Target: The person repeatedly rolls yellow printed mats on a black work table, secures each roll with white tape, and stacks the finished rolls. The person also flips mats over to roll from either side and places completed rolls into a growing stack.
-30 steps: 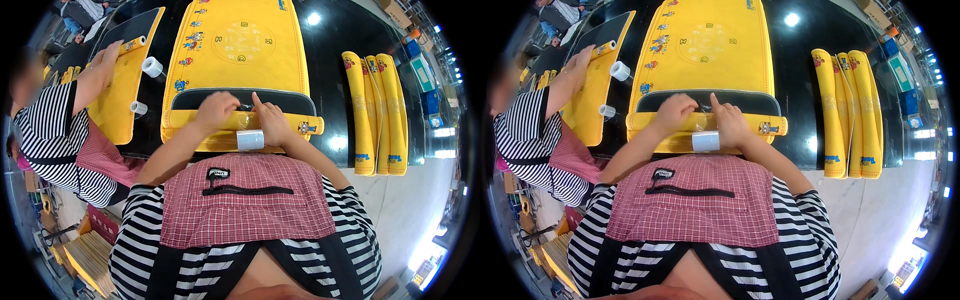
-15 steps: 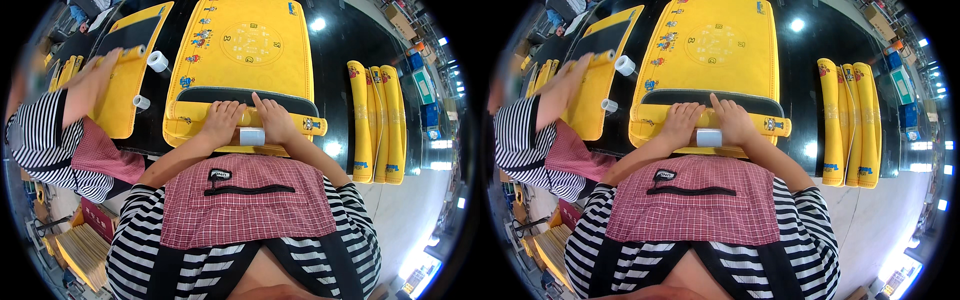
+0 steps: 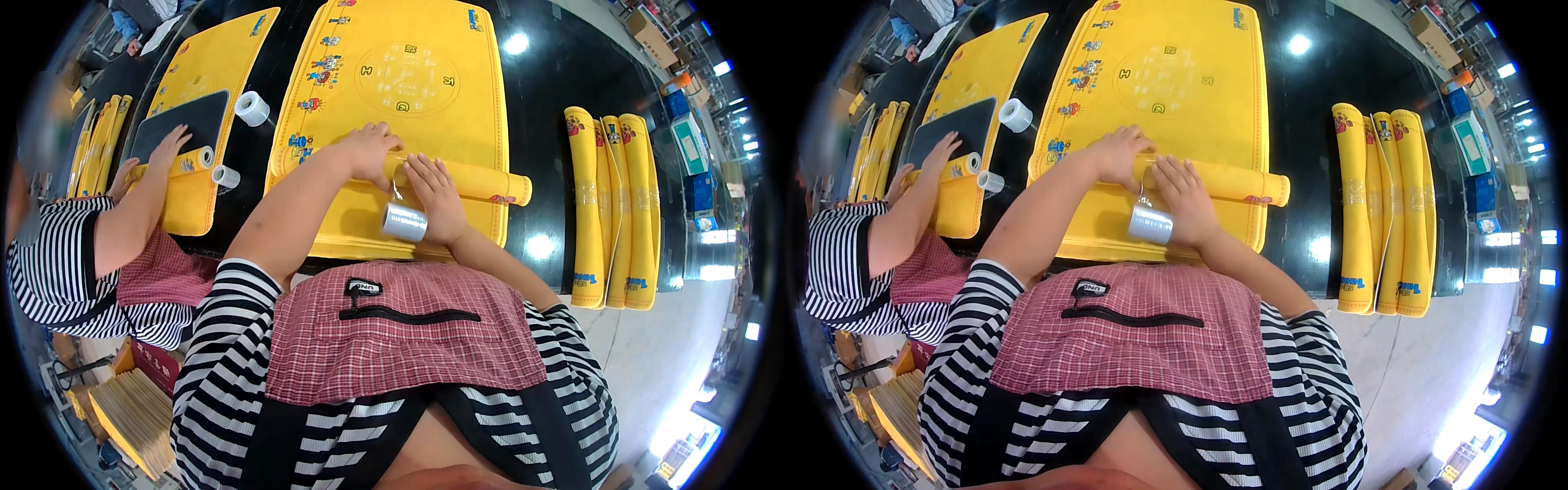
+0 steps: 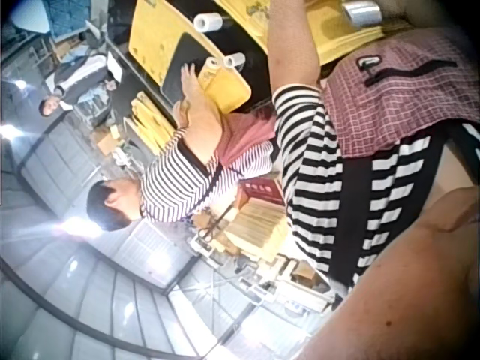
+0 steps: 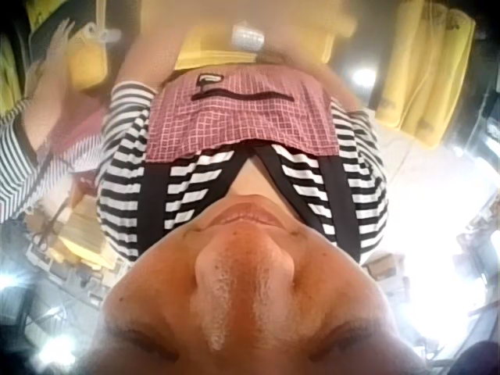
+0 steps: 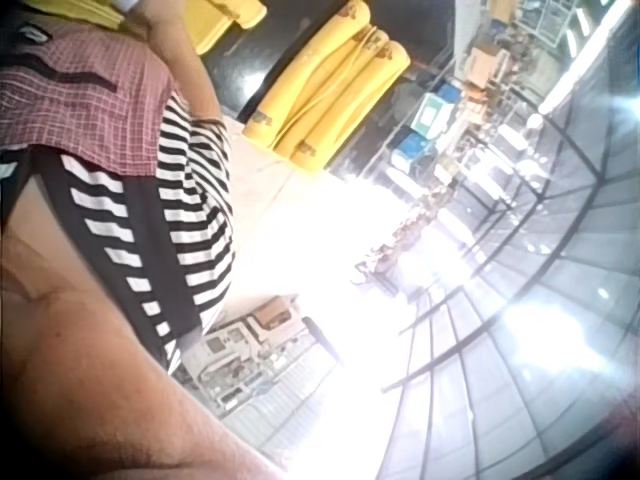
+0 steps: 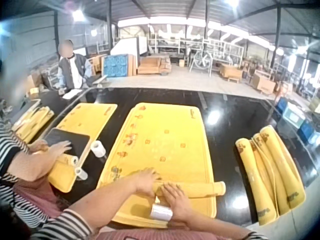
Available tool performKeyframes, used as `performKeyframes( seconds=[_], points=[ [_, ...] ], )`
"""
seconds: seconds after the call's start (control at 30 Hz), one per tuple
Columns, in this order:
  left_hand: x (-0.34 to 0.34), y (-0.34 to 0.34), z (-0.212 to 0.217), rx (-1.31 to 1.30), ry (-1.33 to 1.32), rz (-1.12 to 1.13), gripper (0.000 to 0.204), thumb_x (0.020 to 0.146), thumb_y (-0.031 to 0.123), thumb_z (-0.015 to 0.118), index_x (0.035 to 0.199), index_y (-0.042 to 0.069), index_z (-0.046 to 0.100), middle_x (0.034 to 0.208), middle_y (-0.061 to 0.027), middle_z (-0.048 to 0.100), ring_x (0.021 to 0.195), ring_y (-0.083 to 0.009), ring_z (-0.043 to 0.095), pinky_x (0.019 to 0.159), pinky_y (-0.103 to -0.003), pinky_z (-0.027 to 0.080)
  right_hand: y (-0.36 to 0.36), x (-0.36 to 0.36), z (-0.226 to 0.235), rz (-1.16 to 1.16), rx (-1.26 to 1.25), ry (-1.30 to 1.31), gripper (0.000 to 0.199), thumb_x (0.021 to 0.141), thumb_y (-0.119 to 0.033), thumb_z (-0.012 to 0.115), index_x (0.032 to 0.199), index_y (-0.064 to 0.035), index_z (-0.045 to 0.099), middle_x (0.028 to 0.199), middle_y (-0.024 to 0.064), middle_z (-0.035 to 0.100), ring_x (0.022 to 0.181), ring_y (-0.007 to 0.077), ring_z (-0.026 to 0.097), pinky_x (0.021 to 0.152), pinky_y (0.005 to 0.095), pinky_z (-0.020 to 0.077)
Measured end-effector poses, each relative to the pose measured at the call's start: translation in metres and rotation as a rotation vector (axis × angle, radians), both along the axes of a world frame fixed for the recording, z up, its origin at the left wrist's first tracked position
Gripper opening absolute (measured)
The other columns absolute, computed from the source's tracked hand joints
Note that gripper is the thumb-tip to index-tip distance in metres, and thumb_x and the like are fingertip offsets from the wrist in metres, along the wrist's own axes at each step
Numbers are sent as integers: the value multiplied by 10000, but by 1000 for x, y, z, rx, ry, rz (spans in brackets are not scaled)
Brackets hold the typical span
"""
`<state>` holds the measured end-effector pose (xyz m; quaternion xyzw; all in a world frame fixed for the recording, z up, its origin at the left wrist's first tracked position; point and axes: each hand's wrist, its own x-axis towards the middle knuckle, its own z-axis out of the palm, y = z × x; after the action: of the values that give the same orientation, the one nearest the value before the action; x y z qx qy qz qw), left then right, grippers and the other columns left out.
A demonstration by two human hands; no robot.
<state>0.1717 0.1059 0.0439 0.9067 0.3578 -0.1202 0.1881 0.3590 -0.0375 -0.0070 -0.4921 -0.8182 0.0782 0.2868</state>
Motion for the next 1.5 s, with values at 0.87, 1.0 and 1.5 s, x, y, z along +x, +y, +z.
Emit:
performKeyframes(
  seconds=[0.87,1.0,1.5],
  points=[
    [-11,13,-32,282,-260,27,626,752,358,885,1263,97,637,1140,-136,669,1105,-358,640,964,-459,502,66,38,9,191,36,171,591,759,-287,855,1305,-115,710,1379,159,669,1293,371,625,1139,518,452],
    [-24,-51,-16,43,-205,97,608,754,317,879,1265,95,635,1138,-152,672,1076,-373,655,964,-463,515,-16,22,1,218,49,93,606,779,-262,824,1343,-95,677,1455,146,624,1387,348,562,1191,529,390],
    [-15,-31,-55,673,-388,43,724,822,437,797,1367,23,559,1291,-122,583,1244,-321,528,1111,-475,380,127,42,5,4,-533,765,265,919,-18,699,1180,-10,746,1113,103,761,1038,185,707,901,337,557]
  ],
)
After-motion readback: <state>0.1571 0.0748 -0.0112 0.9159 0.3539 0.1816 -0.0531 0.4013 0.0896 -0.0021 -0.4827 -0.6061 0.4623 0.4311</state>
